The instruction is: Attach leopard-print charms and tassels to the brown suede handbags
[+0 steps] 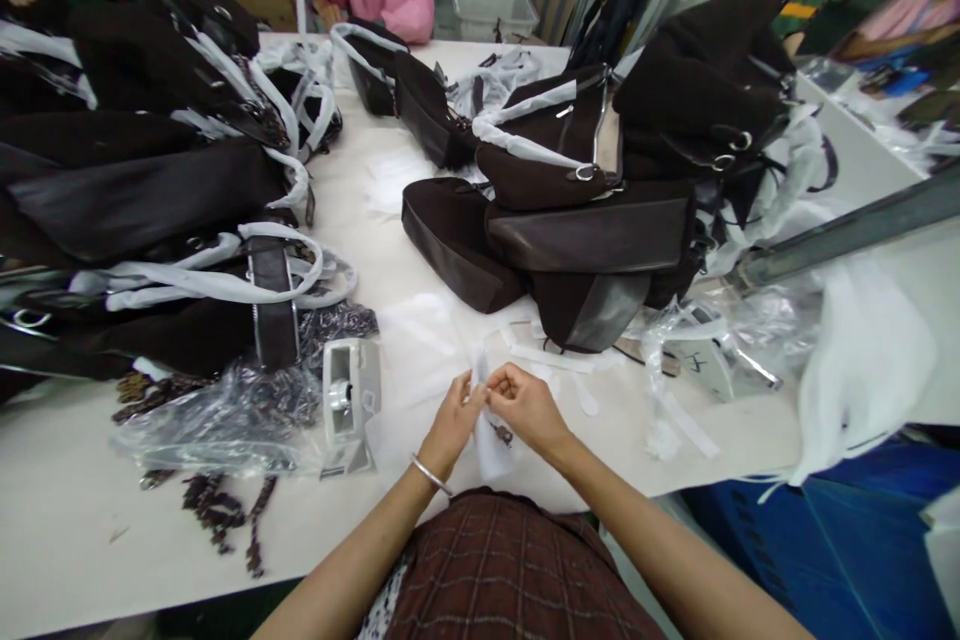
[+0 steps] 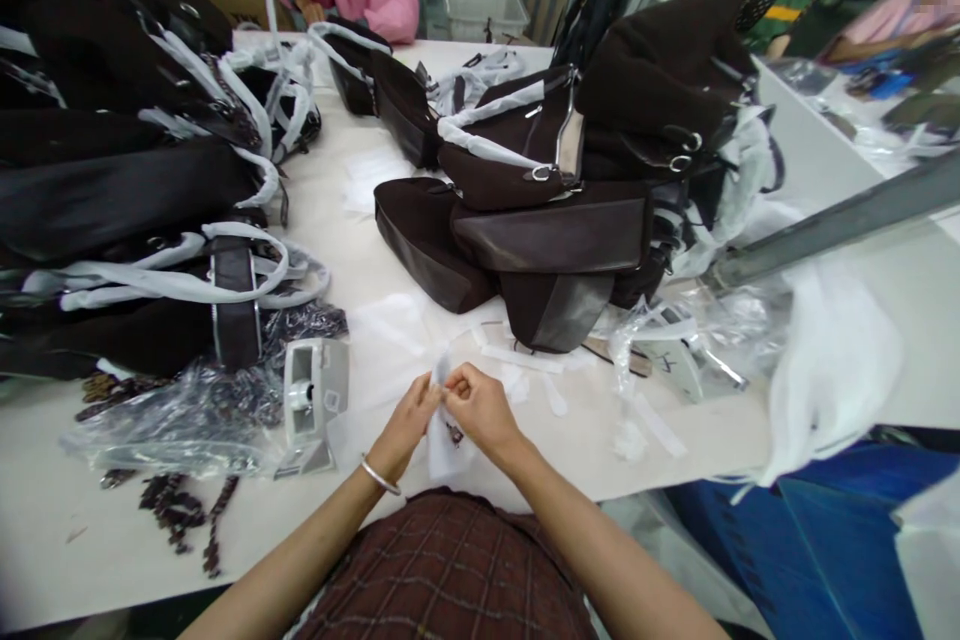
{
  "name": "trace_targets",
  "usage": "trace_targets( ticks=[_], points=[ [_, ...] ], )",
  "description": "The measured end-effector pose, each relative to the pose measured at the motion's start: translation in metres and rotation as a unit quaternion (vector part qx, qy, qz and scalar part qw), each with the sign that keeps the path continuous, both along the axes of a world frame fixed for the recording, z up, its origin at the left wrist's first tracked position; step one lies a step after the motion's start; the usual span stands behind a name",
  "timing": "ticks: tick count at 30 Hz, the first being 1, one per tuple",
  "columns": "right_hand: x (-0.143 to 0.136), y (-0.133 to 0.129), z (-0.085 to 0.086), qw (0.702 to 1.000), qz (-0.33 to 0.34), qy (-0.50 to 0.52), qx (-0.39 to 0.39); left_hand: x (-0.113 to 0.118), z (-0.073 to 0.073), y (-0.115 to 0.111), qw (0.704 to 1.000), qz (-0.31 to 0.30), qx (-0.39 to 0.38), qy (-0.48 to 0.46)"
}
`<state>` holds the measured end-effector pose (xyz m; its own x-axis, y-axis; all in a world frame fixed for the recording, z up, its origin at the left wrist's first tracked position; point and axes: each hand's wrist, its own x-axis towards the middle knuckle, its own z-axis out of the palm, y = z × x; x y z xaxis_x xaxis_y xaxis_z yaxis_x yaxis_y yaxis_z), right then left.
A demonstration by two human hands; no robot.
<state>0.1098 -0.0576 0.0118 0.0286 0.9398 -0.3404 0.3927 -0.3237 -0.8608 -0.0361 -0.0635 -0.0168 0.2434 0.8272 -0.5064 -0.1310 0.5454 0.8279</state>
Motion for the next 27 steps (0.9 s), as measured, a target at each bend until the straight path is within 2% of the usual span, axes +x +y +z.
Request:
trace_targets(
  ticks=[2,4,7,10,12,14,16,18,20,22,24,27],
  points=[
    [0.001,0.003,-0.003,1.000,0.021,-0.011,0.003,-0.011,-0.004,-0.001,0.994,-0.093,0.001,0.049],
    [0.000,0.003,-0.005,0.997,0.067,-0.040,0.006,-0.016,-0.011,-0.001,0.984,-0.149,0.011,0.098],
    [-0.006,0.004,-0.006,0.982,0.150,-0.109,0.015,-0.017,-0.018,-0.001,0.974,-0.153,0.075,0.151],
    [-0.009,0.008,-0.011,0.961,0.200,-0.188,0.029,-0.014,-0.012,-0.004,0.967,-0.143,0.127,0.167],
    [0.000,0.013,-0.019,0.957,0.174,-0.233,0.015,-0.017,-0.002,-0.007,0.964,-0.146,0.152,0.163],
    [0.024,0.016,-0.029,0.959,0.107,-0.263,-0.024,-0.026,0.007,-0.010,0.968,-0.132,0.161,0.142],
    [0.058,0.016,-0.037,0.957,0.039,-0.280,-0.067,-0.041,0.014,-0.008,0.976,-0.077,0.153,0.132],
    [0.091,0.013,-0.040,0.954,0.003,-0.283,-0.098,-0.056,0.015,-0.004,0.982,-0.013,0.136,0.134],
    [0.108,0.011,-0.038,0.967,-0.027,-0.223,-0.117,-0.066,0.014,0.003,0.986,0.013,0.120,0.112],
    [0.103,0.010,-0.029,0.987,-0.044,-0.095,-0.125,-0.069,0.011,0.008,0.993,0.013,0.102,0.060],
    [0.082,0.012,-0.018,0.990,-0.042,0.038,-0.130,-0.067,0.010,0.011,0.996,0.022,0.080,0.017],
    [0.043,0.017,-0.009,0.986,0.014,0.121,-0.117,-0.059,0.012,0.011,0.998,0.040,0.030,-0.025]
  ],
)
